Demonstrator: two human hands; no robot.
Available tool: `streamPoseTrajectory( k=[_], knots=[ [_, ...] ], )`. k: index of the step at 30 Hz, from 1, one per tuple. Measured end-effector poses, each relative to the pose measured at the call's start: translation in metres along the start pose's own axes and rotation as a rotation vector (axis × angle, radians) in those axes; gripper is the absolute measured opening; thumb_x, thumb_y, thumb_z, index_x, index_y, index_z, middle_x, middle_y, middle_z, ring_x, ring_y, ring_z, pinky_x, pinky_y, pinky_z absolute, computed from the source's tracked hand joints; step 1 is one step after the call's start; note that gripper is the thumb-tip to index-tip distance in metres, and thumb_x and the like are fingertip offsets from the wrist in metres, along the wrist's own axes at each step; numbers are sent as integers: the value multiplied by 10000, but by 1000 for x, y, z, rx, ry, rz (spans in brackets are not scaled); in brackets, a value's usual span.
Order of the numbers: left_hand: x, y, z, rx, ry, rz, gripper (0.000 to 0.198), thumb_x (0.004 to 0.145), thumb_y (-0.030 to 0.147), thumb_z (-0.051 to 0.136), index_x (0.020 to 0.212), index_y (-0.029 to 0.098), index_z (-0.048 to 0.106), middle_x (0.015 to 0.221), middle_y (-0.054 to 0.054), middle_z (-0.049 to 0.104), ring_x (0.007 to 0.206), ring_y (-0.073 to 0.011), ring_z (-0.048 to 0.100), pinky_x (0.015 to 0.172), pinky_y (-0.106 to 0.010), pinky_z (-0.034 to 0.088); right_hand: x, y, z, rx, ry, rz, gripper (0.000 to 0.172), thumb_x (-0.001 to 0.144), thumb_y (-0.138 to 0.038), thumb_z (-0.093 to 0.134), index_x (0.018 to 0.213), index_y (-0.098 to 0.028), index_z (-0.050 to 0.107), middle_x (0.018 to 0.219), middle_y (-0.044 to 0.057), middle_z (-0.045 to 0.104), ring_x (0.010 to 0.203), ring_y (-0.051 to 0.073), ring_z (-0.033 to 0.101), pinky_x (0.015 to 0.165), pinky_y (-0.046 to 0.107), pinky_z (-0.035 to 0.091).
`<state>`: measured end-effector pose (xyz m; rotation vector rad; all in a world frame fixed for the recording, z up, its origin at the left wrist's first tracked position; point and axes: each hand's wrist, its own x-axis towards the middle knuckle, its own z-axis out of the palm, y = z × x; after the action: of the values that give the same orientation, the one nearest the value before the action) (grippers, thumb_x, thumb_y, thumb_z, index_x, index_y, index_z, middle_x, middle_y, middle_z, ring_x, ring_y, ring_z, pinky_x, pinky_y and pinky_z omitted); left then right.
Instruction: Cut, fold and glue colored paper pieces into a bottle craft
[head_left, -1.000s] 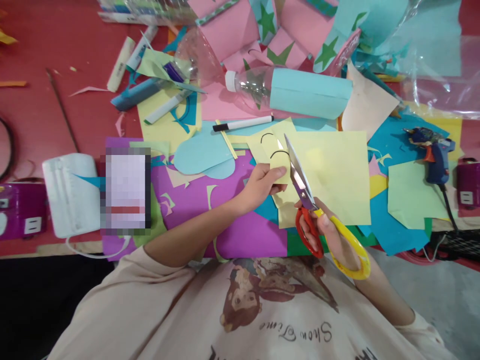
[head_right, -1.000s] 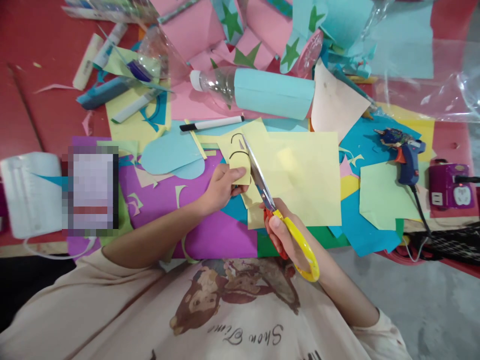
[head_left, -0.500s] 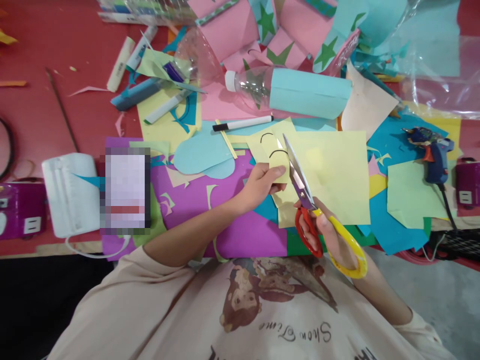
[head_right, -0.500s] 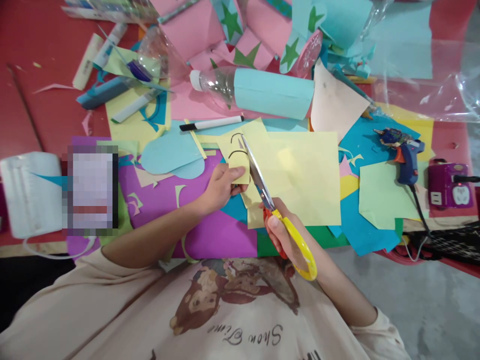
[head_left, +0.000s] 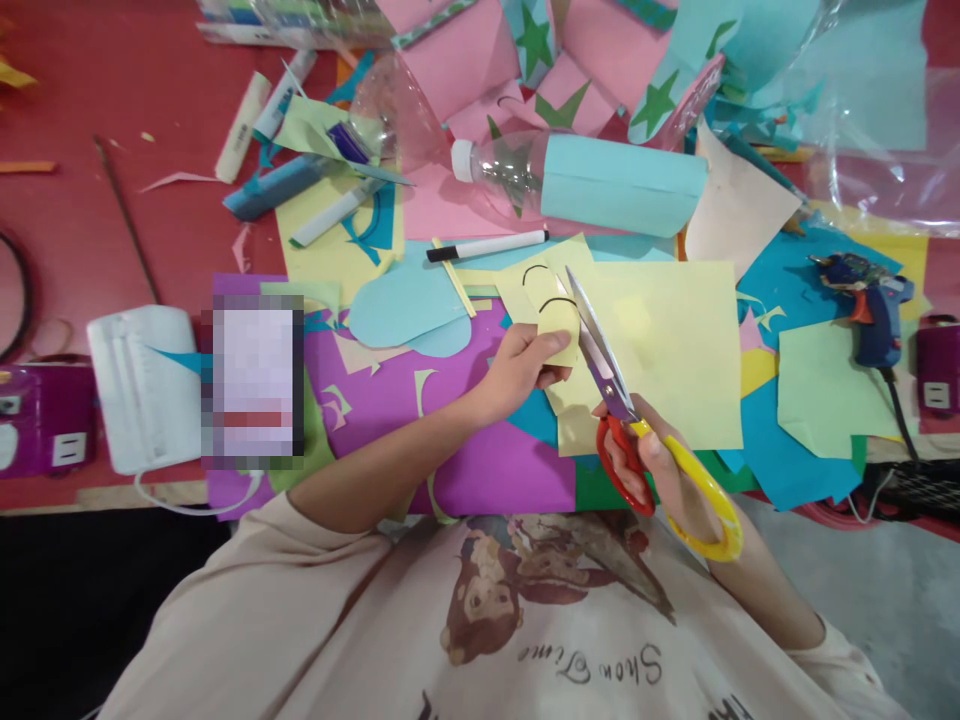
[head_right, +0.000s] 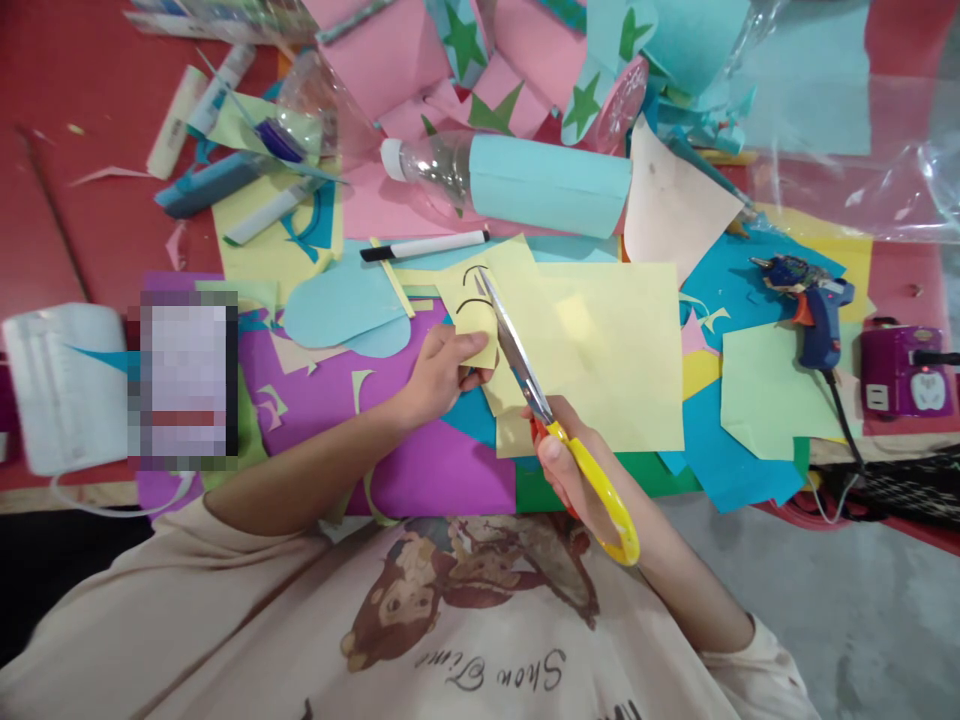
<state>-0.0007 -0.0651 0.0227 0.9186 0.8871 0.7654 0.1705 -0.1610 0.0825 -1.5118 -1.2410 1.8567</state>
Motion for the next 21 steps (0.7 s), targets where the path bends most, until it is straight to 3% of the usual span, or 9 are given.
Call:
streamPoseTrajectory(
  k=[7,15,21],
  knots=[
    [0,-2,-2,21,0,18,406,790,446,557,511,151,546,408,16,449,341,-53,367,358,-196,235,1,12,4,147,49,-40,551,842,-719,425,1101,-232,448,567,-90,308,393,69,257,343,221,239],
    [-2,4,-1,-12,2,54,343,798,362,558,530,149,585,518,-6,538,384,-55,426,370,-190,276,1,14,-1,119,28,-33,562,845,-715,430,1129,-230,445,587,-83,335,395,63,267,344,220,245],
    [0,4,-4,33,45,75,327,803,381,558,591,145,638,416,27,460,359,-62,418,367,-187,315,0,14,-5,131,44,-27,564,829,-726,442,1109,-237,452,592,-87,321,388,62,250,335,223,213]
  ],
)
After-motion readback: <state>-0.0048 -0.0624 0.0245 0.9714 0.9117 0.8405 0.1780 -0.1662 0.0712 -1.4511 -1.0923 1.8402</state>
